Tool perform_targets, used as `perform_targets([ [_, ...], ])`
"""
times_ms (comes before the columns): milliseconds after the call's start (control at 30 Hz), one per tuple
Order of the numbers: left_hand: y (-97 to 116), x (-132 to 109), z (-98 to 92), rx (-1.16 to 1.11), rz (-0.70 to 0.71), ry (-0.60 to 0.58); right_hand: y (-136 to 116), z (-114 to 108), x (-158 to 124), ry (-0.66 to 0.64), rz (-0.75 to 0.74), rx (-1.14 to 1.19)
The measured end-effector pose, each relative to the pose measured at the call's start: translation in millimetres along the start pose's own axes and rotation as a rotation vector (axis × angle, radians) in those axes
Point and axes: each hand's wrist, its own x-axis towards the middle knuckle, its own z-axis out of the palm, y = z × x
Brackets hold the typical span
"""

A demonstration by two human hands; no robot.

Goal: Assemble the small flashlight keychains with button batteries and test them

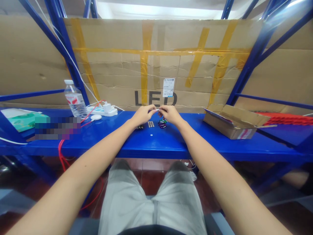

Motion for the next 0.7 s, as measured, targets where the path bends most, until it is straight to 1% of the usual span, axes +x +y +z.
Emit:
perform_targets([
  [100,-1,2,2.7,-0.038,0.012,-0.01,-4,-2,-2,-0.028,-0.054,-0.092],
  [200,-5,4,6.0,-0.067,-0.041,-0.01,-10,-3,-4,-0.026,-0.093,-0.171],
  [300,-7,5,6.3,-0.063,-0.094,-0.003,-14,-3,-5,-0.019,-0.108,-0.184],
  [367,-9,6,5.1,-0.034,-0.083,-0.007,-15,-3,-6,-0.03,-0.104,-0.155],
  [467,-10,6,3.9,-0.014,-0.049,-0.021,-13,-1,-6,-0.069,-0.037,-0.047],
  [600,-8,5,6.7,-0.03,0.0,-0.023,-12,1,-6,-0.135,0.147,0.189],
  [700,-3,1,10.3,-0.038,0.048,-0.036,-16,0,-5,-0.159,0.222,0.346],
])
